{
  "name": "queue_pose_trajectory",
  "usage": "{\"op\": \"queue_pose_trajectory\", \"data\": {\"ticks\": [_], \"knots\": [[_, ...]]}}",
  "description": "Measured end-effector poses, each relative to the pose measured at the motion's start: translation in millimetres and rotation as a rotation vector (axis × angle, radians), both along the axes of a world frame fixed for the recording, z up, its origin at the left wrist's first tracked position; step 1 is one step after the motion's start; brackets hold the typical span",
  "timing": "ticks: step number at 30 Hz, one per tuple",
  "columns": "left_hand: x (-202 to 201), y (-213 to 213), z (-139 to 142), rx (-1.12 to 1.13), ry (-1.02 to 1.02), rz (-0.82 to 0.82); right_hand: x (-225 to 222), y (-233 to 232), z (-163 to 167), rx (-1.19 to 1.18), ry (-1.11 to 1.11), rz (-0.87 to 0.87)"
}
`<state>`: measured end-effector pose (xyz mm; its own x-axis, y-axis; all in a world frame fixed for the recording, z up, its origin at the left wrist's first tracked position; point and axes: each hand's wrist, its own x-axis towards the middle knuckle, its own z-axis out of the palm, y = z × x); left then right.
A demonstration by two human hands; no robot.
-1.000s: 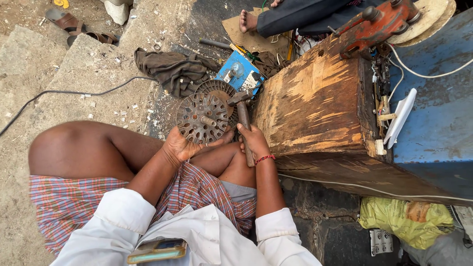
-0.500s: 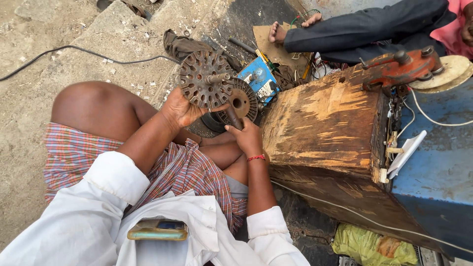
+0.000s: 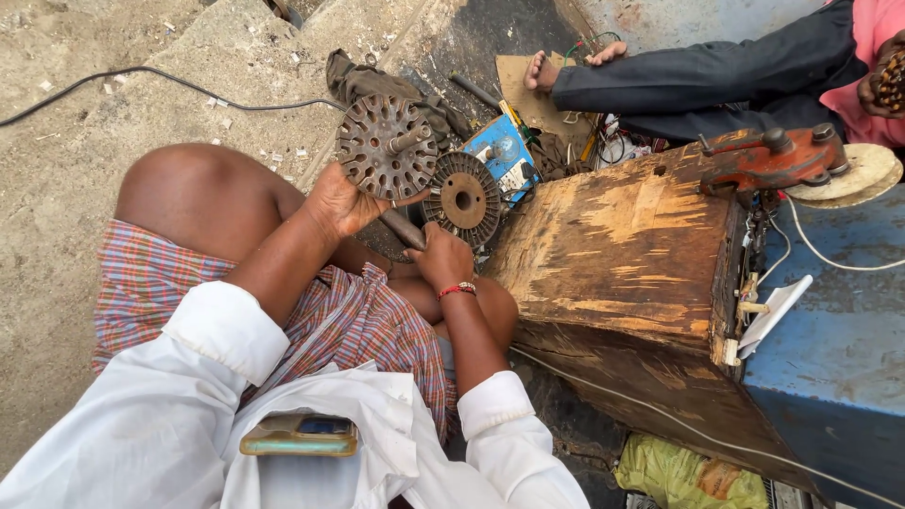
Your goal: The person sits on the ground and repeatedly hammers a perforated metal disc down onto the shaft of a fan rotor to seat it, occasionally lifting the disc to reposition it and hammering again. They hold the rotor steady with one hand while striking with a hammer in the other.
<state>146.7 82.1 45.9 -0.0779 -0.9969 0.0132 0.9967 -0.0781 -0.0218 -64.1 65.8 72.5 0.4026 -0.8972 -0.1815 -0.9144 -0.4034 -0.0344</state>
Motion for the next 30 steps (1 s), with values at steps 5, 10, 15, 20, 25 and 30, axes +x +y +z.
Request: {"op": "queue_pose_trajectory", "data": {"ticks": [5,10,15,20,25,30], "knots": [[-4,0,-6,0.032,-0.079,0.040,-10,4,0,-0.044,-0.020,0.061],[-12,1,-2,0.056,-0.089,0.020,-26,2,8,-0.014,0.000,0.009],[-24,1,16,0.086,-0.090,0.022,-36,7,17,0.005,-0.041,-0.011],[-26,3,28,0.081,-0.124,0.035,-56,12,34,0.133,-0.253,-0.253],[-36,2,31,0.152,-0.161,0.043,-68,14,48,0.277,-0.881,-0.432],[-59,10,36,0.062,-0.150,0.000,-52,18,56,0.542,-1.529,-0.431]]}}
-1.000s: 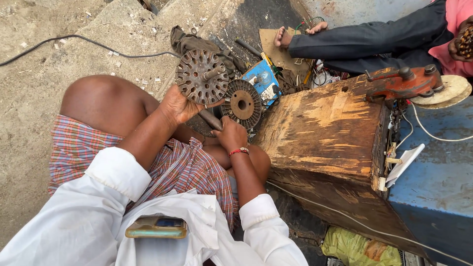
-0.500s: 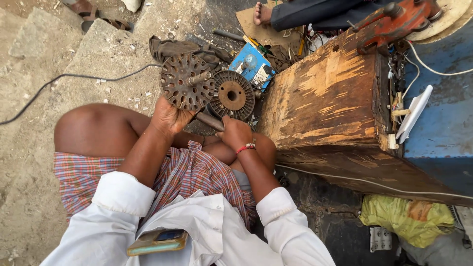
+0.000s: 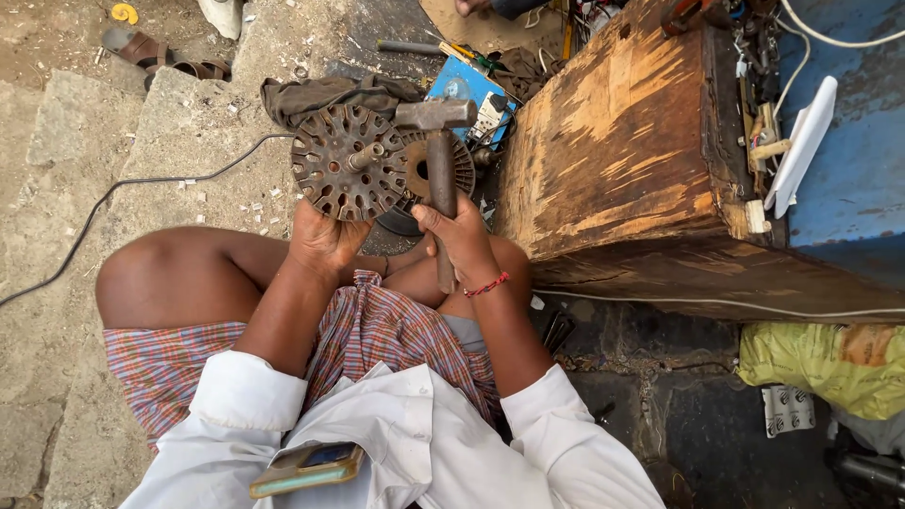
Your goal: The person sits on the ground and repeatedly hammers a perforated metal disc down onto the shaft of a fan rotor to seat it, occasionally lifting the disc to reposition it and hammering again. They hold the rotor steady with one hand while striking with a hammer in the other.
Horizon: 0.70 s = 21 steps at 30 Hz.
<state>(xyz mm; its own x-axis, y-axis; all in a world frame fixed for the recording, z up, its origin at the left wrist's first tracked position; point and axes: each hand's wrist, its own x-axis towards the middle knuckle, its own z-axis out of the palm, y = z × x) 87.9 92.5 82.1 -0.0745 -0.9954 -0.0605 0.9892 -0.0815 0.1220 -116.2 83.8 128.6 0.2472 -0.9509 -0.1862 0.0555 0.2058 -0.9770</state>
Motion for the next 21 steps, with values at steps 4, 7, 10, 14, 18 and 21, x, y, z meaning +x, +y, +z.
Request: {"op": "queue_pose_trajectory", "data": {"ticks": [4,7,10,14,18,21], "knots": [[-16,4,5,0.005,-0.035,-0.009,13,-1,14,0.058,-0.166,-0.051],[-22,4,5,0.063,-0.100,-0.013,17,0,24,0.100,-0.231,-0.073],[-23,6,1,0.047,-0.197,0.001,14,2,31,0.135,-0.310,-0.081],[-13,9,4,-0.066,-0.582,0.118,3,2,34,0.161,-0.347,-0.123],[3,11,29,-0.244,-1.138,0.297,-5,2,33,0.202,-0.365,-0.144],[14,17,51,-0.454,-1.415,0.414,-9,4,30,0.255,-0.372,-0.162]]}}
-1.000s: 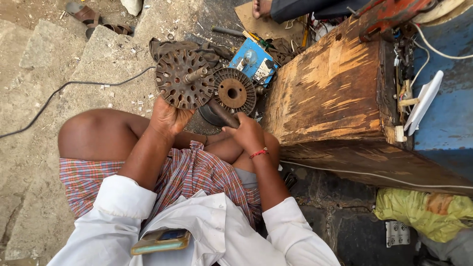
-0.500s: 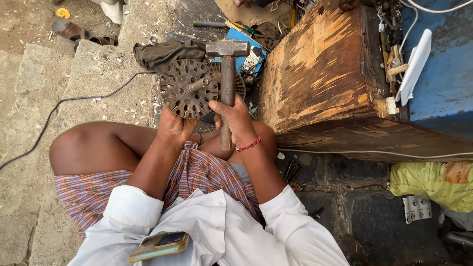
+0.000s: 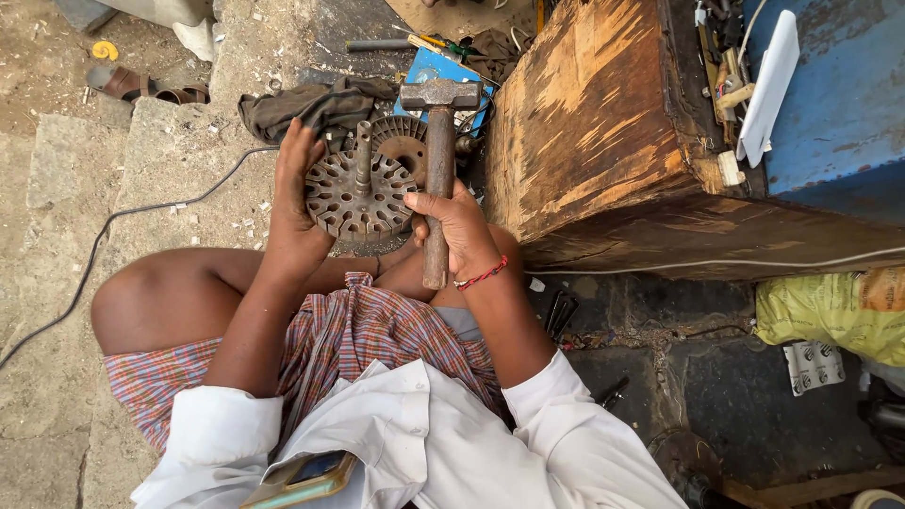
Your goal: The person sits on the ground and repeatedly hammers a perforated metal disc down onto the shaft of a fan rotor to seat it, occasionally lifting the disc to reposition it and hammering again. They hold the rotor steady with one hand while striking with a hammer in the other.
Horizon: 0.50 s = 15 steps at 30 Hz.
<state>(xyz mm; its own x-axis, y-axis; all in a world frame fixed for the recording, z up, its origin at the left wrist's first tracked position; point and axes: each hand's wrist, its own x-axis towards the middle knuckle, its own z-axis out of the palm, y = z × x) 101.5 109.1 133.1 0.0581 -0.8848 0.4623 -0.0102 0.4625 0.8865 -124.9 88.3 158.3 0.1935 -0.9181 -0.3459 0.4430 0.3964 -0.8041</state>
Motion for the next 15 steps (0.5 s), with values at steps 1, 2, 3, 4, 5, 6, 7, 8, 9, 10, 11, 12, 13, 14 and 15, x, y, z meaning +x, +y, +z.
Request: {"op": "queue_pose_trajectory", "data": {"ticks": [1,2,3,4,5,6,7,8,9,10,11,12,13,14,15], "knots": [[3,1,5,-0.049,-0.104,-0.020,-1,1,-1,0.002,0.001,-0.001],[9,0,10,-0.106,-0.211,-0.040,-2,2,-1,-0.004,-0.001,-0.003],[13,-2,12,-0.166,-0.320,-0.062,-3,3,0,-0.013,-0.018,0.001],[14,-2,13,-0.068,-0.242,-0.127,-5,5,0,-0.022,-0.034,0.005],[15,-1,12,0.031,-0.164,-0.193,-6,7,2,-0.030,-0.050,0.009],[16,-1,10,0.132,-0.085,-0.260,-9,8,4,-0.071,0.008,0.011],[17,-1,7,0.133,-0.087,-0.273,-11,11,7,-0.110,0.065,0.014],[17,0,4,0.136,-0.089,-0.286,-13,14,11,-0.146,0.122,0.018],[17,-1,1,0.135,-0.091,-0.300,-16,17,15,-0.205,0.203,0.011],[18,-1,-2,0.146,-0.095,-0.294,-20,19,20,-0.267,0.284,0.005],[18,0,-4,0.162,-0.097,-0.287,-23,22,25,-0.323,0.367,0.001],[18,1,-6,0.185,-0.100,-0.282,-26,24,29,-0.348,0.345,0.011],[18,1,-7,0.257,-0.099,-0.277,-28,26,34,-0.373,0.320,0.018],[18,0,-8,0.322,-0.103,-0.273,-29,26,37,-0.406,0.294,0.022],[18,-1,-8,0.383,-0.106,-0.268,-29,26,40,-0.427,0.307,0.031]]}}
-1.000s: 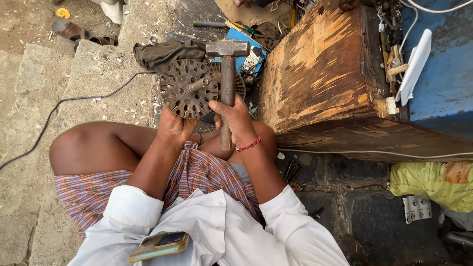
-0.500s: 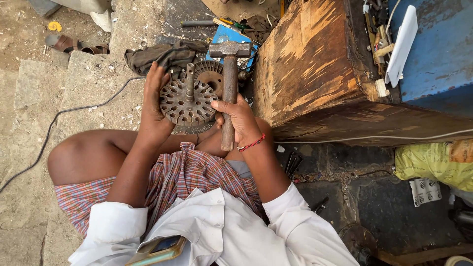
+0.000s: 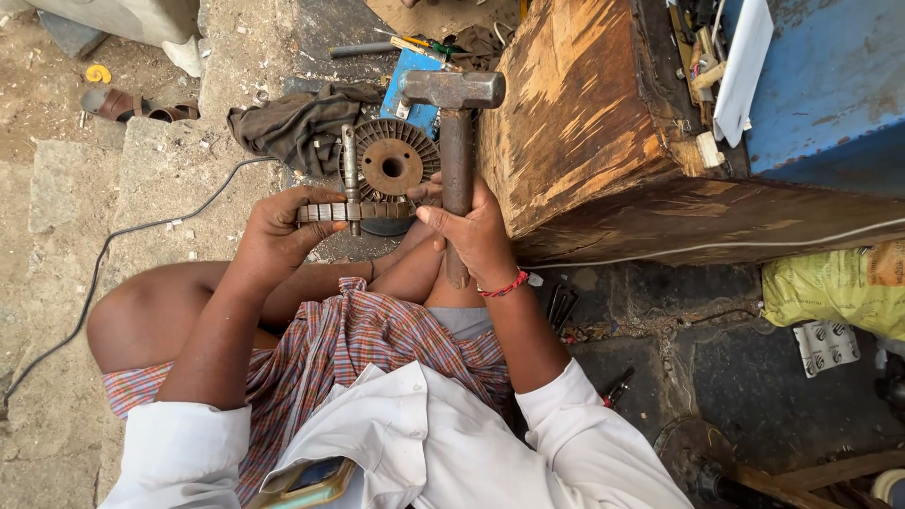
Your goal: The person sits on the ground and repeatedly hammers a perforated metal disc down onto the shaft of a fan rotor to seat it, occasionally lifting the disc to reposition it and hammering again. They hold the rotor steady with one hand while striking with a hammer in the other.
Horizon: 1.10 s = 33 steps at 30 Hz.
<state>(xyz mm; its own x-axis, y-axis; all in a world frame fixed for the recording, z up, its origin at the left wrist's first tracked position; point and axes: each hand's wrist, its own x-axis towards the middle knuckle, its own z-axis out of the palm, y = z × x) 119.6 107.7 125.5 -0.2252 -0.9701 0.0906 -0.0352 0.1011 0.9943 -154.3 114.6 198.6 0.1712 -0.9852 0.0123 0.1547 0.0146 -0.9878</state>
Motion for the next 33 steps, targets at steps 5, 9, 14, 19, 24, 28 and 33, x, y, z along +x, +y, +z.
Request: {"op": "queue_pose_trajectory", "data": {"ticks": [5,9,14,19,24,28,33], "knots": [[-6,-12,4,0.007,-0.004,-0.055,6,-1,-2,-0.075,0.145,-0.003],[-12,-21,12,0.128,-0.002,-0.095,7,-8,-15,-0.089,0.133,0.008],[-14,-44,31,0.428,-0.032,-0.097,-2,-26,-35,-0.003,0.043,-0.027],[-25,-83,45,0.428,-0.204,-0.083,-12,-47,-57,0.053,0.010,-0.101],[-48,-126,43,0.471,-0.282,-0.072,-24,-80,-71,0.088,-0.006,-0.149],[-61,-165,34,0.480,-0.322,-0.048,-32,-111,-73,0.140,0.089,-0.207],[-75,-196,15,0.485,-0.355,0.002,-35,-141,-80,0.208,0.108,-0.245]]}}
